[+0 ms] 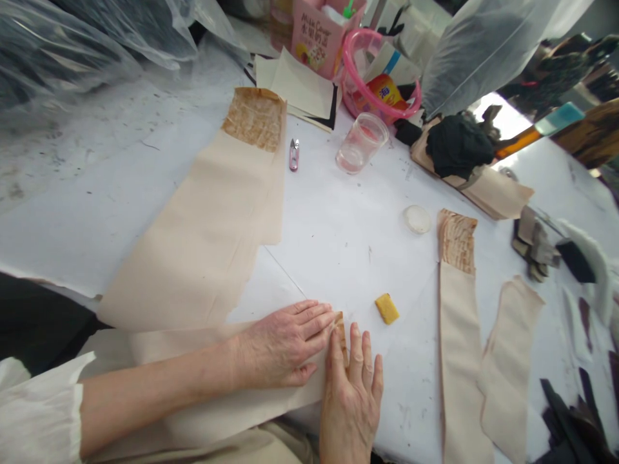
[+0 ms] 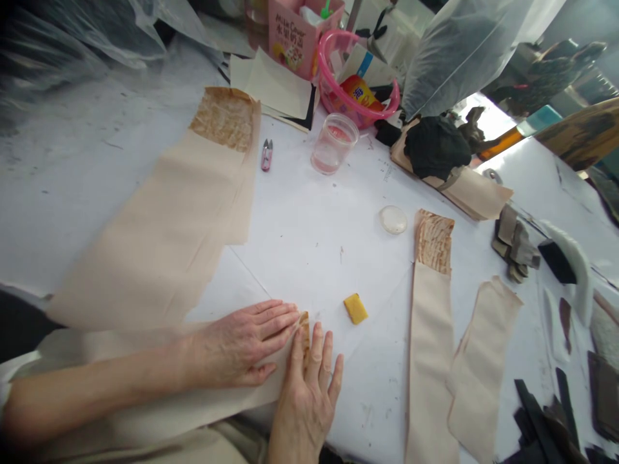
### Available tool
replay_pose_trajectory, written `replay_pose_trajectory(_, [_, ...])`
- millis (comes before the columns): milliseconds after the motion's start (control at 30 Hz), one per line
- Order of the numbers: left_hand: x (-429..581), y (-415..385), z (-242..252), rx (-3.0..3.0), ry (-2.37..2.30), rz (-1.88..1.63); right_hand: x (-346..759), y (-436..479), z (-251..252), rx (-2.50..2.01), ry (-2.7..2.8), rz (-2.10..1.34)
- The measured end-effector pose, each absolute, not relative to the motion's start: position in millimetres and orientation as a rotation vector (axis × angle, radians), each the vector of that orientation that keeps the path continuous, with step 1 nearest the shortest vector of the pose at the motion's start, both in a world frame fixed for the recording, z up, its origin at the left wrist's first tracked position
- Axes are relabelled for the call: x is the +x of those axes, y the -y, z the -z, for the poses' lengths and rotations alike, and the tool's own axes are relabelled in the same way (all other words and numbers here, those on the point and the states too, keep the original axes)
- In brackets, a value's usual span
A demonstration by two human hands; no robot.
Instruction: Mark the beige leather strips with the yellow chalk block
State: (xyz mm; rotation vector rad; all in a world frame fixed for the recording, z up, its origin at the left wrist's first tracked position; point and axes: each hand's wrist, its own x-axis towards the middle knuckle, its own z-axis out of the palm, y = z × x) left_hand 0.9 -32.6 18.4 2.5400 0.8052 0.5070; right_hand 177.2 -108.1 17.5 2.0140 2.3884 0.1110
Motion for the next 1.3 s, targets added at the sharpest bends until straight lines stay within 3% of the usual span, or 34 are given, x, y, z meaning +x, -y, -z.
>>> replay_pose_trajectory(1300, [4.7,35.1,-13.1,2.523,-0.889,-0.556,173.8,93.2,-22.1,2.007,-2.274,-0.114])
